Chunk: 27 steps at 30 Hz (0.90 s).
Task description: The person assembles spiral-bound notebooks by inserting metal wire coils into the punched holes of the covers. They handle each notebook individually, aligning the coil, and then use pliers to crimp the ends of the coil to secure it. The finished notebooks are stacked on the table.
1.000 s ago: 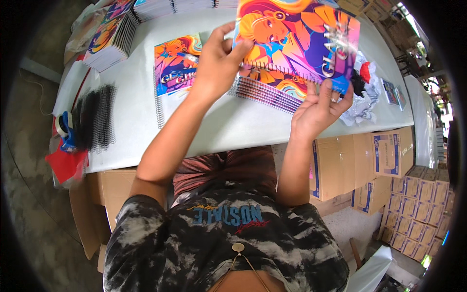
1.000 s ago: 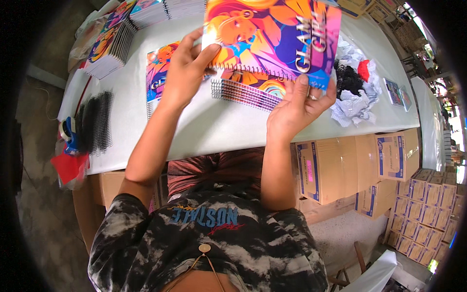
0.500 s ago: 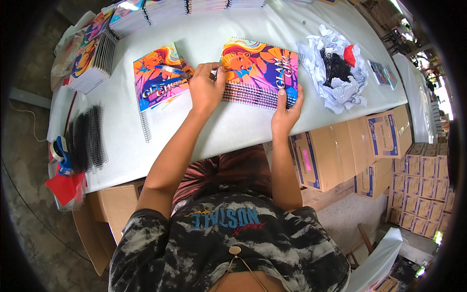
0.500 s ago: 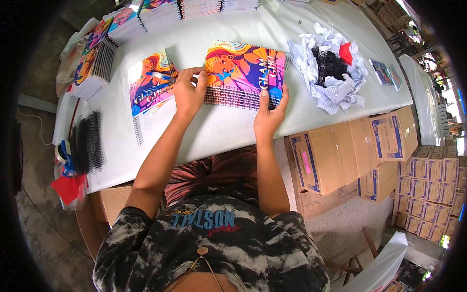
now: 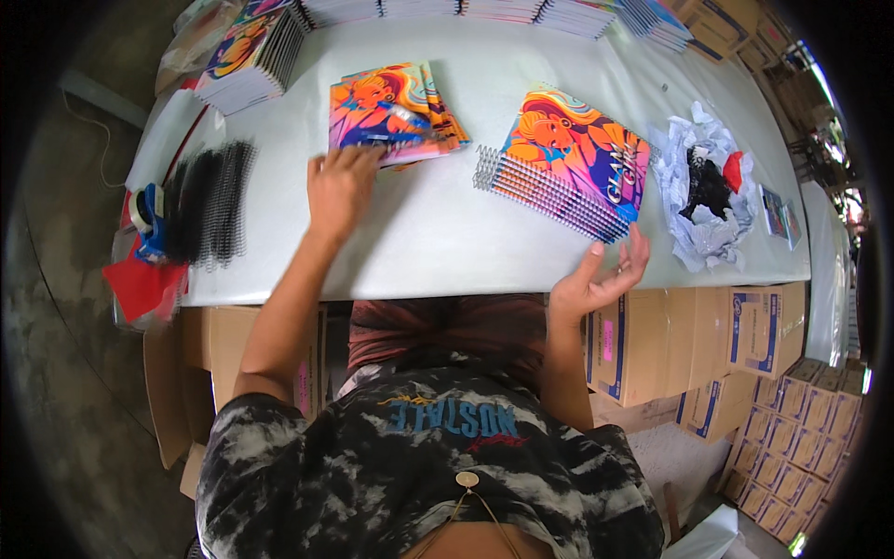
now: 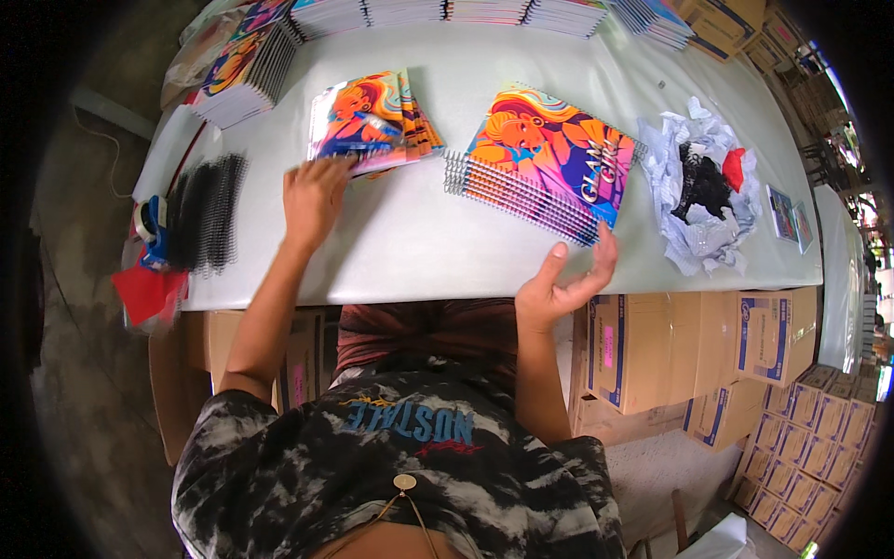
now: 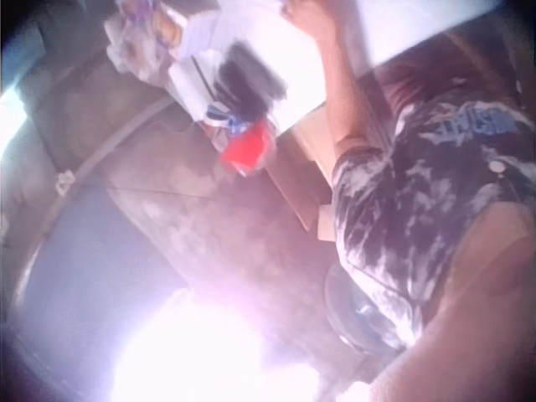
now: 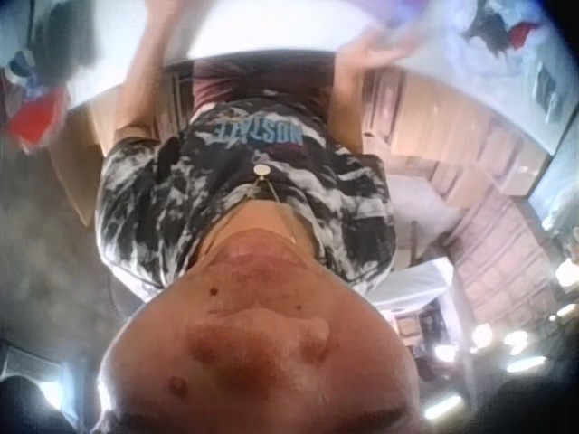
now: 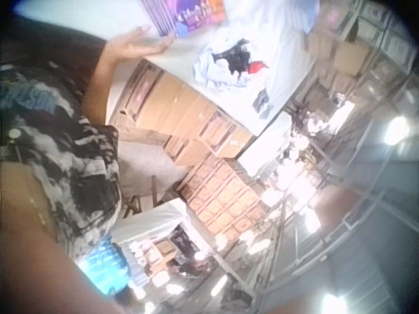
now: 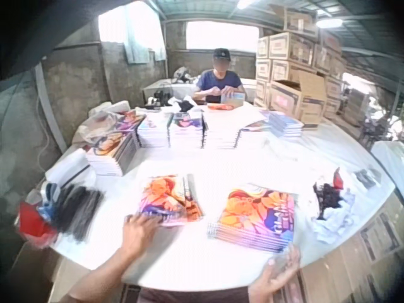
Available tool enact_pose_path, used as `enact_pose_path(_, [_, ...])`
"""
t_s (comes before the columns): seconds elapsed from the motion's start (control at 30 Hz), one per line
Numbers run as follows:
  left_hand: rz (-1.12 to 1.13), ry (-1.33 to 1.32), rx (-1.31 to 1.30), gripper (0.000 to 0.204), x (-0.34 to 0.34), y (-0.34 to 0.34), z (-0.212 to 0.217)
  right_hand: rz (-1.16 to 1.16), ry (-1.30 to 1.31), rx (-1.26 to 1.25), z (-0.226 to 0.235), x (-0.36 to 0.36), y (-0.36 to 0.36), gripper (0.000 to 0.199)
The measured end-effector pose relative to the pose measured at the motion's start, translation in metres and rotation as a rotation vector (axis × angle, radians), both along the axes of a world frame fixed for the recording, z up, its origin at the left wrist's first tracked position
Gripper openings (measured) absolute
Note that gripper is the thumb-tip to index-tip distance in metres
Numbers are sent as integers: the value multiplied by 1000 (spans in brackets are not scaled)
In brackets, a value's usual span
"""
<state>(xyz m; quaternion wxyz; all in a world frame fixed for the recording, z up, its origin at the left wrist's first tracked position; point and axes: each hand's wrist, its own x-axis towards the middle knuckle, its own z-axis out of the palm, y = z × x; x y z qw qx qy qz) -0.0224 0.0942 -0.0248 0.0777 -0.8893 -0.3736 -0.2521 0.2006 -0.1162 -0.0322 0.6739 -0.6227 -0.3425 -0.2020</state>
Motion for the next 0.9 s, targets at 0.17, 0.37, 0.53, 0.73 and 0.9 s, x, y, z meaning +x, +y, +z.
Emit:
enact_pose_path(0.17, [-103, -104, 153, 15, 2, 24, 101, 435, -113, -230, 35, -20, 22, 46])
enact_pose_path(0.37, [-563, 131, 134, 22, 1, -72, 126, 391, -552, -637, 79, -76, 36, 55])
enact_pose_path(0.53, [-350, -326, -169, 43, -16, -80, 114, 805, 131, -497, 44, -65, 34, 16])
enact_pose_path(0.73, [-228, -942, -1189, 40, -7, -60, 27, 975, 666, -84, -3, -24, 28, 16])
enact_pose_path(0.9, [-196, -909, -1071, 26, -3, -67, -40, 1028, 552, -403, 0, -11, 18, 20])
